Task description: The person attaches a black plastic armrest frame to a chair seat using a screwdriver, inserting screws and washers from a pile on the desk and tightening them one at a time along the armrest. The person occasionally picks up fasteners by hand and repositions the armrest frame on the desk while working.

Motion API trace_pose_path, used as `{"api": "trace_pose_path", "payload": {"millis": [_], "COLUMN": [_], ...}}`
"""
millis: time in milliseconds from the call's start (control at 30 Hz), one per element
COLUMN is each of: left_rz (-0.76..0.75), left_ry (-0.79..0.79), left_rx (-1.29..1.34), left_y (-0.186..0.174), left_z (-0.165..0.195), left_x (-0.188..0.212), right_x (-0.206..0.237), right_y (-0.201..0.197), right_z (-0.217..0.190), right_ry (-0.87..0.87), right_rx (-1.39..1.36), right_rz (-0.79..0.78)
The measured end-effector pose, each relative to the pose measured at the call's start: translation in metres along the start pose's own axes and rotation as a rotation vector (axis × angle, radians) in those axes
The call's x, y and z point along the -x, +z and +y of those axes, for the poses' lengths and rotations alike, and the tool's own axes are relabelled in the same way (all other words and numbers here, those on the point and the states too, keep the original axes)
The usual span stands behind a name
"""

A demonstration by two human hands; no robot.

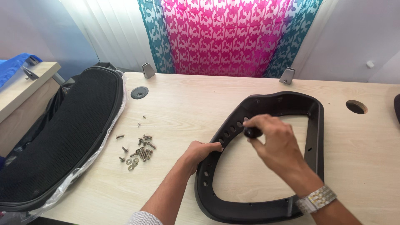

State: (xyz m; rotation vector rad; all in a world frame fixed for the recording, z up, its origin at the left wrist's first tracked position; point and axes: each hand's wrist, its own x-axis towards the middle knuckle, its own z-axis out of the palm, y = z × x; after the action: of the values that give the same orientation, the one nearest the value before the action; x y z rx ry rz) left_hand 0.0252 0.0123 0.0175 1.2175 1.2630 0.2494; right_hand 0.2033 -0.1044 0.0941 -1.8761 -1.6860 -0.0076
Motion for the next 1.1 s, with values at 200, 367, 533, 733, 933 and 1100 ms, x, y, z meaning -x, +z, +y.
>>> {"api": "trace_pose_path", "payload": {"millis": [200, 367, 533, 733, 933, 1100], "left_rz": [-0.02, -0.026, -0.045, -0.043, -0.023, -0.063], "left_ry": [0.011, 0.001, 0.003, 0.018, 0.007, 0.033], "left_rx": [0.03, 0.05, 0.09, 0.078, 0.041, 0.114], "left_y": [-0.001, 0.0, -0.001, -0.001, 0.001, -0.002], "left_z": [0.0, -0.001, -0.003, -0.005, -0.007, -0.007], "left_x": [-0.001, -0.002, -0.003, -0.006, -0.006, -0.004], "right_x": [0.02, 0.03, 0.03, 0.018, 0.018, 0.026], "right_y": [0.026, 0.033, 0.039, 0.068, 0.077, 0.078], "right_z": [-0.003, -0.003, 0.0, -0.003, -0.002, -0.005], "right_ry": [0.132, 0.211, 0.205, 0.243, 0.169, 0.117], "right_rx": [0.368, 0.325, 0.173, -0.308, -0.276, -0.304], "right_rz": [-0.439, -0.597, -0.553, -0.181, -0.143, -0.1]}}
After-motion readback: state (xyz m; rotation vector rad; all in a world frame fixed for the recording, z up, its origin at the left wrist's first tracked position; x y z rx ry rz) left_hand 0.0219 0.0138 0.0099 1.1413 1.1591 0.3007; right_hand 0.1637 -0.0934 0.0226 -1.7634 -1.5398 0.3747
